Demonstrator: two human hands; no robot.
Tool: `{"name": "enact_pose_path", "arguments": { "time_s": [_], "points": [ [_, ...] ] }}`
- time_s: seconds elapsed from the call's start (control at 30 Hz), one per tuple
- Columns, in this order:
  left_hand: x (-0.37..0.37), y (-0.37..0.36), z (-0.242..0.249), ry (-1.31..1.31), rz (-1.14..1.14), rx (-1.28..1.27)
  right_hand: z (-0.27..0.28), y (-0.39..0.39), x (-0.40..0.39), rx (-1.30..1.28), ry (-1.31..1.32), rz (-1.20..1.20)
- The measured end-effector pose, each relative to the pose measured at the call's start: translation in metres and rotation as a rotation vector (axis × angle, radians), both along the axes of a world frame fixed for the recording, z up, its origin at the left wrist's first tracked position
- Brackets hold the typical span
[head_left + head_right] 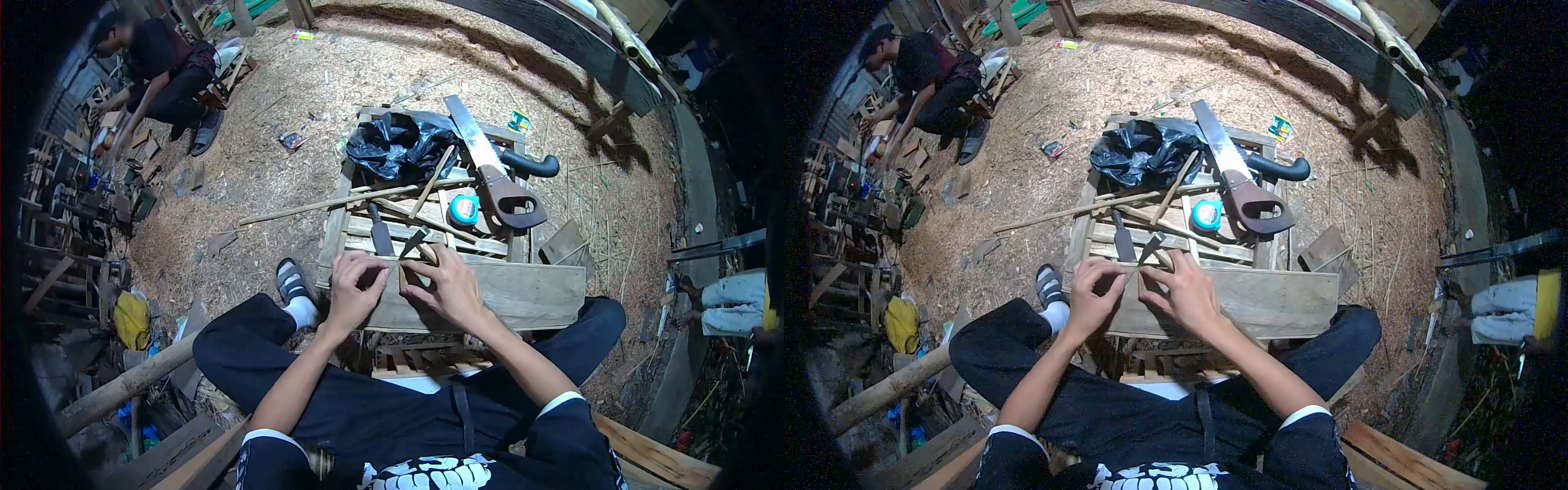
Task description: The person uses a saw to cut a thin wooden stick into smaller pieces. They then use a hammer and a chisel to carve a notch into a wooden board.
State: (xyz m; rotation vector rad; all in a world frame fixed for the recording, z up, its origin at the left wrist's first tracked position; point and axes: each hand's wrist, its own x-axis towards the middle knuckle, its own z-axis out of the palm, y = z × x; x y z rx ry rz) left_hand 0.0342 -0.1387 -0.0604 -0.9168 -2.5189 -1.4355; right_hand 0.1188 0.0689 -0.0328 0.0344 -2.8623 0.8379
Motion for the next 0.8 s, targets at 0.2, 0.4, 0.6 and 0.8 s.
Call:
{"name": "enact_pose_path", "arguments": {
  "time_s": [0.2,0.4,0.6,0.8],
  "points": [
    [-0.002,0.001,0.000,-0.006,0.050,-0.006,0.000,0.000,0.000,0.005,-0.007,-0.001],
    [-0.003,-0.005,0.013,-0.007,0.099,-0.108,-0.003,0.001,0.000,0.016,0.002,0.004],
    [-0.006,-0.015,0.016,-0.059,0.060,-0.085,0.000,0.000,0.000,0.020,-0.018,-0.004],
    [-0.006,-0.016,0.015,-0.083,0.024,-0.039,0.002,-0.002,-0.001,0.060,0.030,0.007]
  ]
}}
